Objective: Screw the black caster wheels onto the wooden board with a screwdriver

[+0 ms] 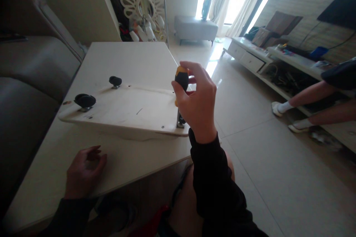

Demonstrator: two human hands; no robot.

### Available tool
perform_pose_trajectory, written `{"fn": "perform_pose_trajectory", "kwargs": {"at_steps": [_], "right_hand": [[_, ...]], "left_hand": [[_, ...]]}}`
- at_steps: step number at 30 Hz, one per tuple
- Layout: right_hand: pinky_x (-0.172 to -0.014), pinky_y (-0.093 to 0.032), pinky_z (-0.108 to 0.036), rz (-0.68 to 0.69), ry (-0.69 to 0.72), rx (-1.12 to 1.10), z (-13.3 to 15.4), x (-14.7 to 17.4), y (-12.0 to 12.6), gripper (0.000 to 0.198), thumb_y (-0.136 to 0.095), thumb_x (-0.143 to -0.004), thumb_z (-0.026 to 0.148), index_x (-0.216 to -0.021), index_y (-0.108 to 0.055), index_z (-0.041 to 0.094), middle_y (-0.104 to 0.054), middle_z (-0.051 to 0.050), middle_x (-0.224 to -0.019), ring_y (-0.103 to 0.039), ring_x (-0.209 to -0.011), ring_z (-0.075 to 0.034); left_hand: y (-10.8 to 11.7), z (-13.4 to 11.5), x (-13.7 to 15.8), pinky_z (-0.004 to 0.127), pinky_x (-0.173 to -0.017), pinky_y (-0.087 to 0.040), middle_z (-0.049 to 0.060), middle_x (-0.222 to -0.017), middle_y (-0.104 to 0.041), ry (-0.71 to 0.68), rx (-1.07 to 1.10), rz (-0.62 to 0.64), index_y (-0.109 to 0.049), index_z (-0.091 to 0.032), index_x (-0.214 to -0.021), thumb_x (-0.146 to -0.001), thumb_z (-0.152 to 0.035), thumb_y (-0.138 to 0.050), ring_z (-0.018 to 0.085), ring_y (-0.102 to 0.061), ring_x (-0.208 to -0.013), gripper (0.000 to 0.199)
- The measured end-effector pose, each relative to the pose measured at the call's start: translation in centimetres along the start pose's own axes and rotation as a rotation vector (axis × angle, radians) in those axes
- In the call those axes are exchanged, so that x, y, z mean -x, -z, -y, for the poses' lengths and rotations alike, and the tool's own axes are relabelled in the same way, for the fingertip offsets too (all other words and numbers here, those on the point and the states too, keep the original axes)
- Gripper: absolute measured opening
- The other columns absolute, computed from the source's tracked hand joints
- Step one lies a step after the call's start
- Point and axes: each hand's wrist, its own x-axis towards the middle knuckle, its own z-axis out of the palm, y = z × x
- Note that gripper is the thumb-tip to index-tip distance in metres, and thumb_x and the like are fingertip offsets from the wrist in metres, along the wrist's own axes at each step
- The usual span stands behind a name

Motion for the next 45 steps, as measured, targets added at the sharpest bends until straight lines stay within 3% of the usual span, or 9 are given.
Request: {"fn": "perform_pose_trajectory", "kwargs": {"at_steps": [8,13,20,24,29,33,40,45], "right_hand": [[-0.048,-0.053,-0.023,-0.043,-0.006,0.03,0.2,-0.1,0.0,0.035,-0.069,-0.081,0.017,-0.114,-0.066,0.029,-0.071,-0.003,-0.104,-0.07,-0.083,-0.017],[-0.047,-0.053,-0.024,-0.057,-0.009,0.042,-0.1,-0.1,0.0,0.033,-0.069,-0.082,0.018,-0.113,-0.065,0.028,-0.07,-0.003,-0.104,-0.07,-0.082,-0.018],[-0.052,-0.059,-0.028,-0.05,0.028,0.055,-0.4,-0.1,0.0,0.032,-0.068,-0.085,0.02,-0.115,-0.064,0.03,-0.07,-0.003,-0.105,-0.07,-0.083,-0.018],[-0.063,-0.064,-0.035,-0.054,0.066,0.068,-0.8,-0.3,0.0,0.032,-0.068,-0.085,0.018,-0.114,-0.063,0.031,-0.071,-0.003,-0.104,-0.071,-0.088,-0.02],[-0.074,-0.066,-0.043,-0.057,0.084,0.098,-1.2,-0.3,0.0,0.032,-0.069,-0.086,0.02,-0.115,-0.062,0.032,-0.07,-0.004,-0.106,-0.071,-0.093,-0.024],[-0.076,-0.066,-0.042,-0.057,0.055,0.104,-0.8,-0.2,0.0,0.033,-0.072,-0.084,0.02,-0.114,-0.062,0.033,-0.07,-0.004,-0.109,-0.071,-0.094,-0.024],[-0.06,-0.062,-0.031,0.006,0.048,0.101,0.4,0.0,0.0,0.034,-0.074,-0.085,0.023,-0.116,-0.062,0.031,-0.066,-0.004,-0.111,-0.068,-0.089,-0.02],[-0.057,-0.06,-0.028,0.002,0.037,0.071,0.1,-0.1,-0.1,0.028,-0.068,-0.089,0.026,-0.116,-0.062,0.03,-0.064,-0.006,-0.114,-0.068,-0.094,-0.02]], "left_hand": [[-0.2,-0.2,-0.1,0.042,-0.083,-0.061,0.004,-0.093,-0.066,-0.02,-0.014,-0.031,-0.061,-0.016,-0.118,-0.093,-0.046,-0.063,0.022,-0.07,-0.084,0.039],[-0.1,-0.7,-0.1,0.049,-0.074,-0.06,0.001,-0.104,-0.066,-0.054,-0.053,-0.034,-0.06,-0.011,-0.116,-0.102,-0.051,-0.038,0.025,-0.074,-0.094,0.048],[-0.1,-0.7,-0.1,0.044,-0.07,-0.06,-0.006,-0.124,-0.068,-0.049,-0.036,-0.053,-0.065,-0.015,-0.109,-0.099,-0.058,-0.046,0.023,-0.075,-0.095,0.048],[-0.1,-0.8,-0.1,0.042,-0.066,-0.058,-0.007,-0.117,-0.069,-0.049,-0.04,-0.056,-0.065,-0.013,-0.109,-0.098,-0.059,-0.046,0.022,-0.075,-0.091,0.051],[-0.1,-0.8,-0.1,0.045,-0.075,-0.059,-0.007,-0.117,-0.067,-0.028,-0.048,-0.04,-0.062,-0.016,-0.104,-0.1,-0.06,-0.041,0.021,-0.074,-0.094,0.049],[0.0,-0.5,-0.1,0.042,-0.08,-0.062,0.001,-0.094,-0.067,-0.021,-0.039,-0.03,-0.062,-0.016,-0.117,-0.096,-0.049,-0.061,0.019,-0.071,-0.083,0.04],[0.0,-0.6,-0.2,0.04,-0.082,-0.061,0.004,-0.092,-0.066,-0.034,-0.021,-0.027,-0.061,-0.016,-0.119,-0.095,-0.046,-0.064,0.021,-0.069,-0.082,0.039],[-0.3,-0.8,-0.1,0.046,-0.078,-0.06,0.001,-0.097,-0.067,-0.043,-0.046,-0.053,-0.06,-0.016,-0.118,-0.099,-0.06,-0.045,0.021,-0.074,-0.084,0.051]]}}
